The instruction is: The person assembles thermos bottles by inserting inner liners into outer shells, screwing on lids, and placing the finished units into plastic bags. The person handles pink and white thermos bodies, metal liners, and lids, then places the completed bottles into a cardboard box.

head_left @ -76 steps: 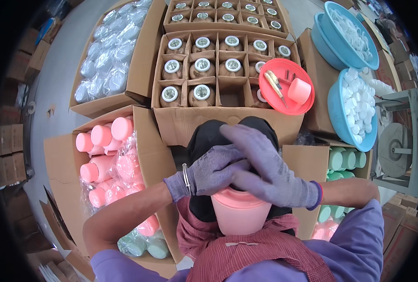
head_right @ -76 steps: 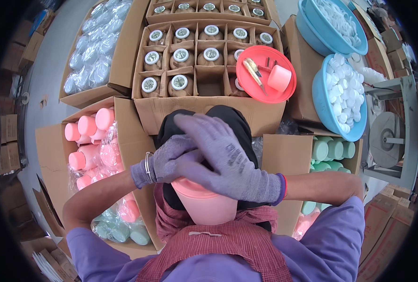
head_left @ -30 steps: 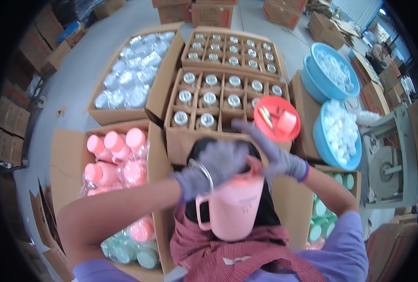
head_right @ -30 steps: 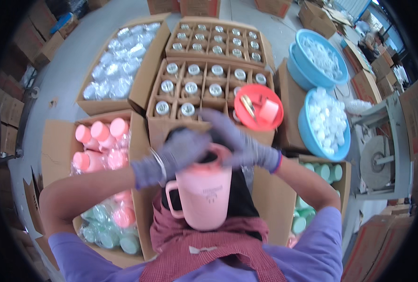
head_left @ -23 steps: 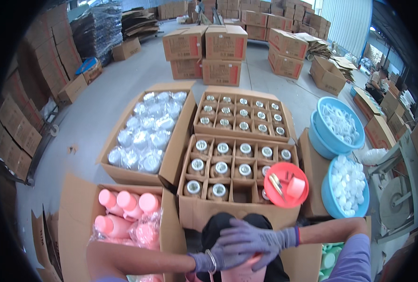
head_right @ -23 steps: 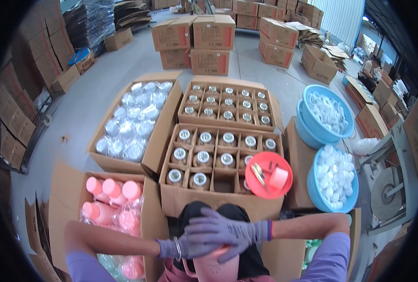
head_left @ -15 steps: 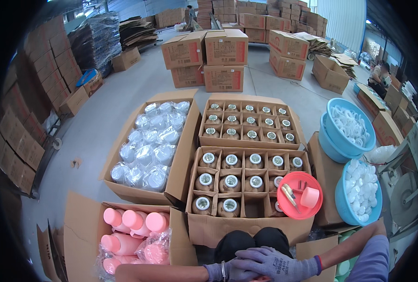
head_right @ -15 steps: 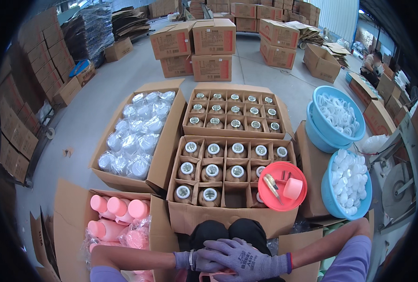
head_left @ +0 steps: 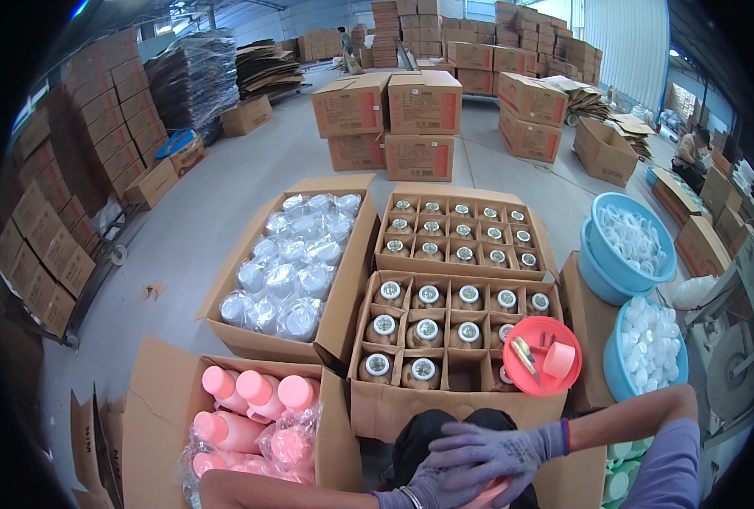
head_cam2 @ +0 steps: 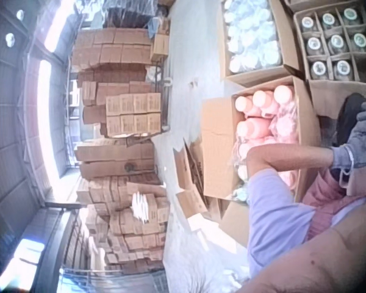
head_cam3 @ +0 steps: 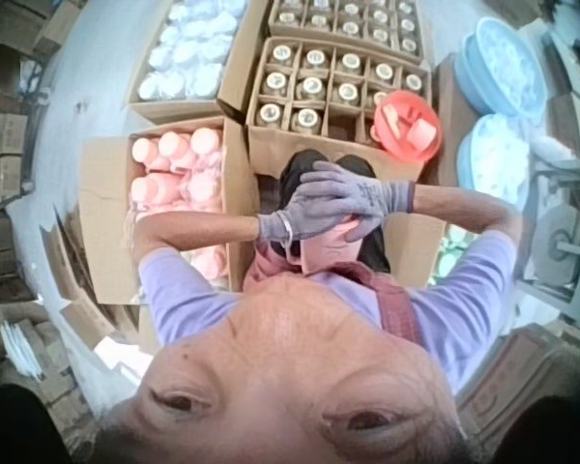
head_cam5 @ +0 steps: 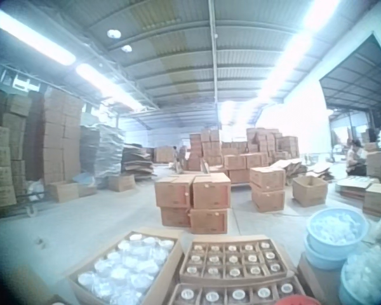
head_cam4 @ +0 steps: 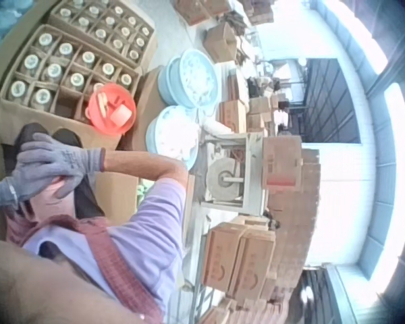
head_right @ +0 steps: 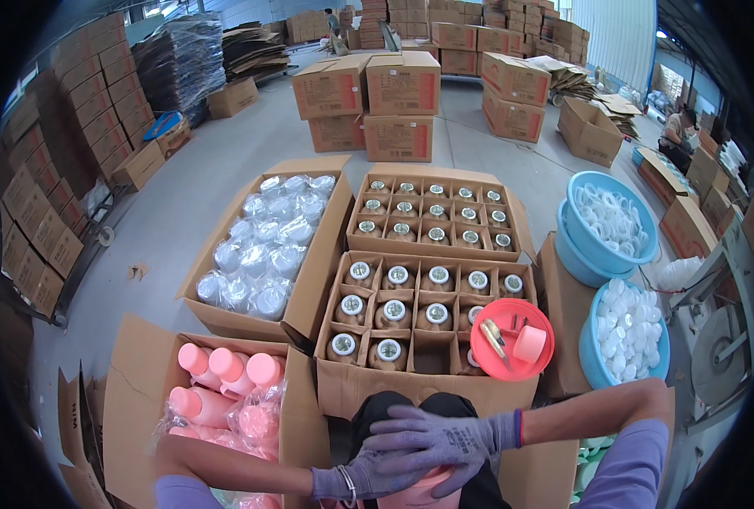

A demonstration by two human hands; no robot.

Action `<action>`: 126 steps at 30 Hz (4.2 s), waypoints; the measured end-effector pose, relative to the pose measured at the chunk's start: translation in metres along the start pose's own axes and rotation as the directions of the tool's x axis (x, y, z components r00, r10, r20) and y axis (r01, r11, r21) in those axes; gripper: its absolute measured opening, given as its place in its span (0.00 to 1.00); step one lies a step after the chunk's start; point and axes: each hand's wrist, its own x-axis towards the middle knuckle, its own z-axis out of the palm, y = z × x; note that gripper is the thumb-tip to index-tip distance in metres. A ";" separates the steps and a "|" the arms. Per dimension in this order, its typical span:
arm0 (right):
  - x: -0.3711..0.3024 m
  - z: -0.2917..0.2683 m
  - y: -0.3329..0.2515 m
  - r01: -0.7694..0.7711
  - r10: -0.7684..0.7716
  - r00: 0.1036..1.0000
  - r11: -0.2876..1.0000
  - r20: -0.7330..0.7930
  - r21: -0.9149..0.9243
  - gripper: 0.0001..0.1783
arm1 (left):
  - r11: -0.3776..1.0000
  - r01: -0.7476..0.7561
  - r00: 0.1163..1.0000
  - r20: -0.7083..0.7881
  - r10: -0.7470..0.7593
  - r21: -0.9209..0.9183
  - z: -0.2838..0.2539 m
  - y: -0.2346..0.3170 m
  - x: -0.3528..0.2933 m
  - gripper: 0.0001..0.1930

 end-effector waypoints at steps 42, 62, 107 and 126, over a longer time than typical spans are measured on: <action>-0.459 -0.061 -0.021 -0.949 0.256 -0.141 -0.309 -0.956 0.057 0.39 | -0.433 -0.541 0.789 -0.258 -0.557 -0.721 0.031 0.050 -0.065 0.16; -0.061 0.042 -0.097 -0.384 0.689 0.091 0.690 -0.719 0.613 0.10 | -0.451 -0.555 0.771 -0.230 -0.594 -0.699 0.066 0.062 -0.037 0.15; -0.043 0.033 -0.018 -0.292 0.294 0.247 0.931 -0.923 0.219 0.41 | 0.035 -0.583 0.651 -0.492 -0.578 -0.812 0.052 0.054 -0.035 0.08; -0.012 -0.064 -0.095 0.252 -0.360 0.930 0.472 0.077 -0.845 0.28 | -0.570 -0.390 0.921 -0.293 -0.259 -0.723 0.035 0.072 -0.067 0.04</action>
